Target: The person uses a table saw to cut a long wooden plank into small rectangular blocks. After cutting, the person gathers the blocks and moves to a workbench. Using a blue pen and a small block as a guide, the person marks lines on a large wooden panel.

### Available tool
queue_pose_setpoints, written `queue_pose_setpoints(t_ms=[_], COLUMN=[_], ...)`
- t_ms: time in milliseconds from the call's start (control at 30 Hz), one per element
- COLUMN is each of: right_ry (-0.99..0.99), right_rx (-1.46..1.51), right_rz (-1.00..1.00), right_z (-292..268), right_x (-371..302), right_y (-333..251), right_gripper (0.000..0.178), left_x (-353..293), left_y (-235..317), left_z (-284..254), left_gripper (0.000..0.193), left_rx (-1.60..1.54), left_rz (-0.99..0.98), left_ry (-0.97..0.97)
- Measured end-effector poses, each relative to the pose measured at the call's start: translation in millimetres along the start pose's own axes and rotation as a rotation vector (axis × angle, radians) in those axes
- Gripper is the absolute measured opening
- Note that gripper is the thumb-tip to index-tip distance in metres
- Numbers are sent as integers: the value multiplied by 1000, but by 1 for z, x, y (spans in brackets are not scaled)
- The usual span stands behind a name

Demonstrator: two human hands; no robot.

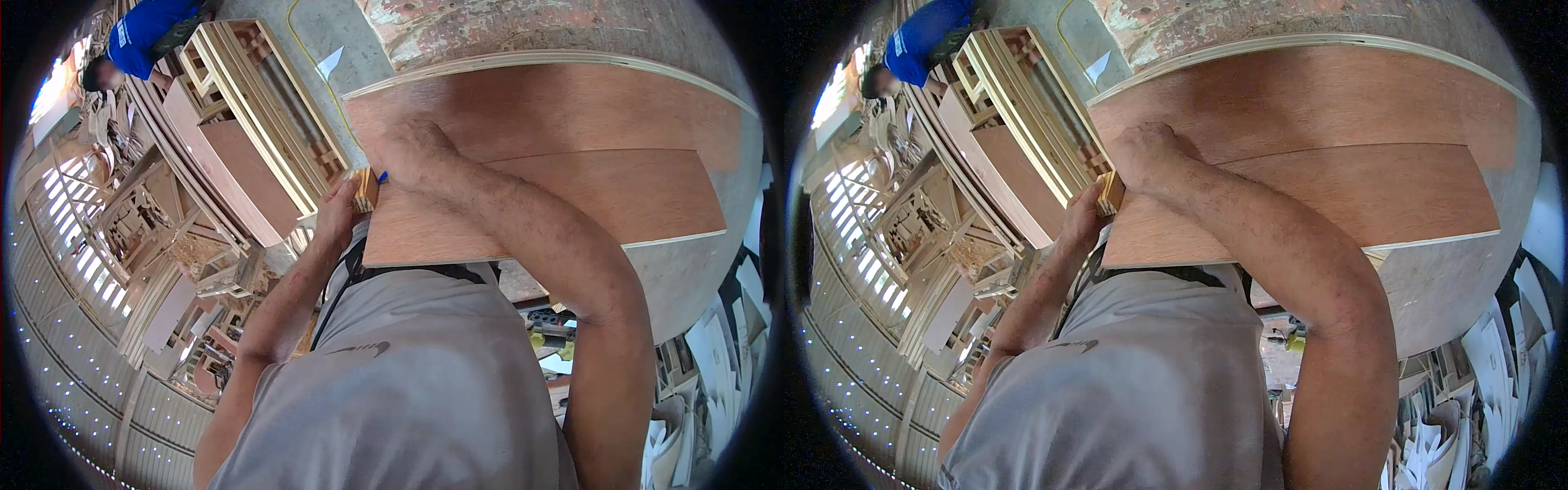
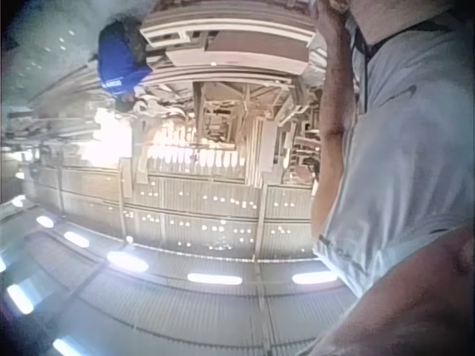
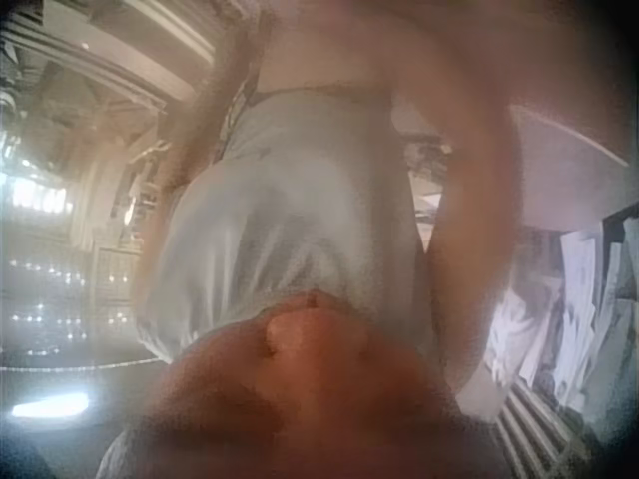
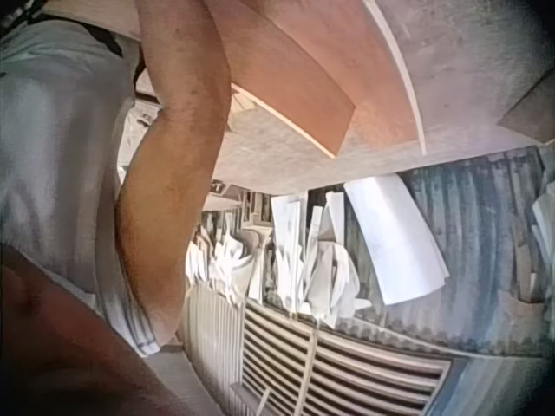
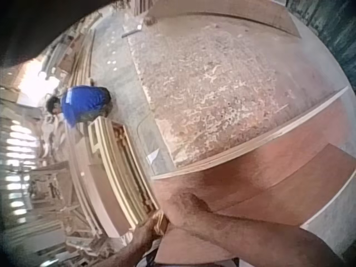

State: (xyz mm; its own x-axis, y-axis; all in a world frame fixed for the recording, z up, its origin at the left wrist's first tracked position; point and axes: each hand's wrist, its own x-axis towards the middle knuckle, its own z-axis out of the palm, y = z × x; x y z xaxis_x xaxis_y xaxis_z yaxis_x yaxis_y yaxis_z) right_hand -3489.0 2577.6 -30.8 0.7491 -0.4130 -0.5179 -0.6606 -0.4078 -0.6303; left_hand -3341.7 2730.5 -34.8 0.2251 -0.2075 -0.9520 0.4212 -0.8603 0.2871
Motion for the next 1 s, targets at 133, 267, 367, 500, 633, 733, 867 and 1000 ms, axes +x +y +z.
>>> queue_pose_setpoints(t_ms=[133,267,367,500,633,733,867,1000], right_ry=[-41,-18,-18,155,270,516,667,824], right_rx=[-44,27,92,81,134,260,626,802], right_rz=[-15,-37,18,82,115,62,216,367], right_z=[-23,9,7,-20,-32,-38,-78,-63], right_x=[0,-2,-1,8,-8,-64,-159,-226], right_y=[-1,5,3,8,14,20,-1,-23], right_gripper=[20,24,26,22,21,24,28,26], left_x=[2,5,6,1,2,-1,-43,-96], left_y=[-2,-4,-6,-3,-2,3,35,73], left_z=[-1,-3,-5,-1,-3,-11,-15,37], left_gripper=[30,28,28,29,31,35,49,62], left_rx=[-18,-19,-4,-25,-4,23,-80,-165], left_rz=[7,8,32,36,29,34,124,146], left_ry=[-1,-7,-10,-3,-45,-50,-333,-793])
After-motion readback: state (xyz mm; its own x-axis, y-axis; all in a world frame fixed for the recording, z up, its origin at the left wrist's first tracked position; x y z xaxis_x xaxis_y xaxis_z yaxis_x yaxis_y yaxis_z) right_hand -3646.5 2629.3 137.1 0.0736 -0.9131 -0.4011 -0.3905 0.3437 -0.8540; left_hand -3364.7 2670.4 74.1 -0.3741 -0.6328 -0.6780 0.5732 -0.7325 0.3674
